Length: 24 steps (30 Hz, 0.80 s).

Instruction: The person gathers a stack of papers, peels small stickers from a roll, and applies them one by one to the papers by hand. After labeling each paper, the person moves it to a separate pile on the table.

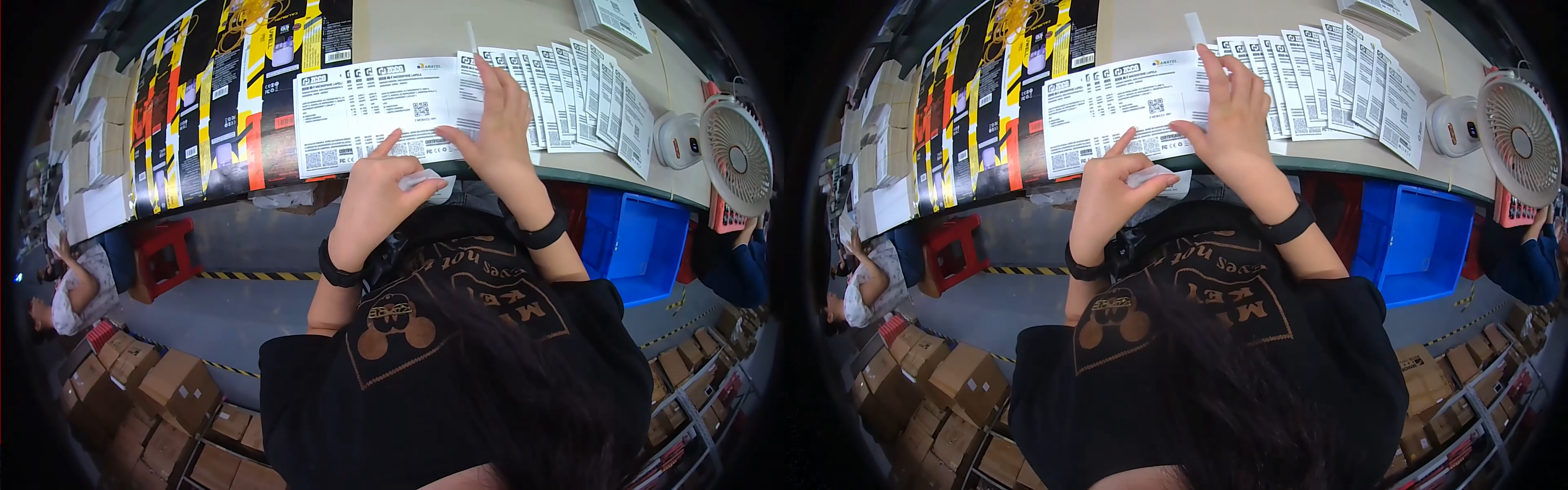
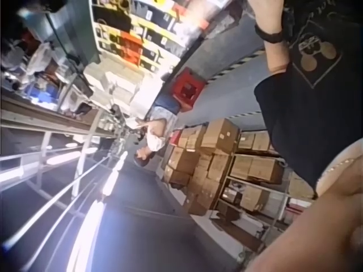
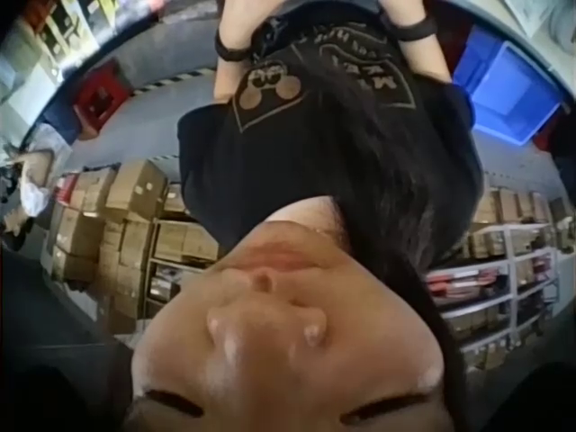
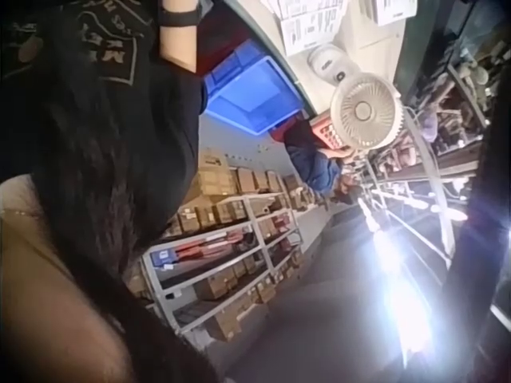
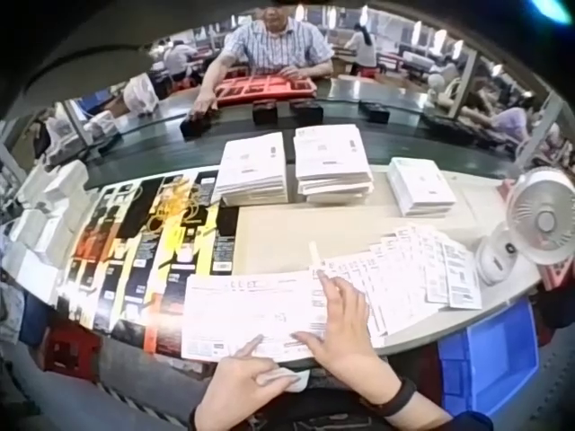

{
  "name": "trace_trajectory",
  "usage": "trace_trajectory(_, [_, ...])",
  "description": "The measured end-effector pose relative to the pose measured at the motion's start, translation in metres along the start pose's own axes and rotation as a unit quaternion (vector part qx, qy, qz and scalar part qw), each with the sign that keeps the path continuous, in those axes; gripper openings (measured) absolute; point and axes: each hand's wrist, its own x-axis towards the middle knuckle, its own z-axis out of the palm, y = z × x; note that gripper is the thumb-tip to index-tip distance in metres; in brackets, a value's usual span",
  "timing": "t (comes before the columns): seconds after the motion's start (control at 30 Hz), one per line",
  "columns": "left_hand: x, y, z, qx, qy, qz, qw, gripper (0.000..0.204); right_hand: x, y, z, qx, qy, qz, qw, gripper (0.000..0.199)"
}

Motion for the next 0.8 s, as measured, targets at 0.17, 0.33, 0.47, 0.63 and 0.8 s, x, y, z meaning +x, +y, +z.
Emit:
trace_trajectory(0.17, [-0.007,0.004,0.000,-0.022,0.009,-0.003,1.000,0.023,-0.001,0.000,-0.002,0.030,0.038,-0.022,0.999,0.086])
trace_trajectory(0.33, [-0.013,0.005,-0.001,-0.019,0.005,0.004,1.000,0.023,0.014,-0.012,0.016,0.027,0.087,-0.035,0.995,0.074])
trace_trajectory(0.47, [-0.018,0.015,-0.009,0.019,-0.026,-0.007,0.999,0.022,0.011,-0.003,0.027,-0.087,0.075,-0.023,0.993,0.063])
trace_trajectory(0.63, [-0.022,0.011,-0.017,0.044,-0.001,-0.004,0.999,0.023,0.010,-0.027,0.013,0.111,-0.031,-0.106,0.988,0.058])
trace_trajectory(0.8, [-0.023,0.003,-0.016,0.017,0.010,-0.002,1.000,0.023,0.007,-0.041,0.004,0.088,-0.174,-0.143,0.970,0.060])
